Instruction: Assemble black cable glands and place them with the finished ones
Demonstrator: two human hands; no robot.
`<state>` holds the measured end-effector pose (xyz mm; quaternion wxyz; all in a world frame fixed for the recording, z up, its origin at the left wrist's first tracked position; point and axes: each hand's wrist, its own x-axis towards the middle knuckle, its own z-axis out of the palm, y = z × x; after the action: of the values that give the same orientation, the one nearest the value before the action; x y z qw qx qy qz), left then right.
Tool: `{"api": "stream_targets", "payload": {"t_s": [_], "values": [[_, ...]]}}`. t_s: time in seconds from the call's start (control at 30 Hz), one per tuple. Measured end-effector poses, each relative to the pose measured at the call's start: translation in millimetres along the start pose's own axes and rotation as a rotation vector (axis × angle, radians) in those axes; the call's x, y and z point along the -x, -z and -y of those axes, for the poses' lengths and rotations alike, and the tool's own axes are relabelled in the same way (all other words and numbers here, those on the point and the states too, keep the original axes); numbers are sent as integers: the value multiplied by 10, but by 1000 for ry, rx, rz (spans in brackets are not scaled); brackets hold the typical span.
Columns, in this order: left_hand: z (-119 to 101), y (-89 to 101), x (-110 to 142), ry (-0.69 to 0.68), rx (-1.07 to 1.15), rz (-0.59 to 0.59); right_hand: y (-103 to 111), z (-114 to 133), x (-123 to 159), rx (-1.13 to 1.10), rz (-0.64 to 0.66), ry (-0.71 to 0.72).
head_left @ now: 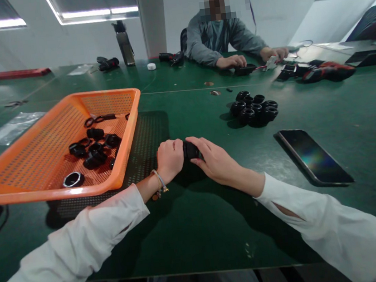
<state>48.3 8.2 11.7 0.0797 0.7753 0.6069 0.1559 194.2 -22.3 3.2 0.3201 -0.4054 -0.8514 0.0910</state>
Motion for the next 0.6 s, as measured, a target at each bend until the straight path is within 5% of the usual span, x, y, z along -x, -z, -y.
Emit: {"api": "stream_targets", "payload": {"t_s": [0.23, 0.47, 0.6], "values": [[-58, 55, 33, -6, -23, 0, -55, 145, 7, -236, -53, -348], [-18, 74, 16, -221, -39, -84, 15, 231, -84, -969, 53, -895], [-31, 70, 4, -187, -10, -82, 21, 213, -102, -977, 72, -902]]}}
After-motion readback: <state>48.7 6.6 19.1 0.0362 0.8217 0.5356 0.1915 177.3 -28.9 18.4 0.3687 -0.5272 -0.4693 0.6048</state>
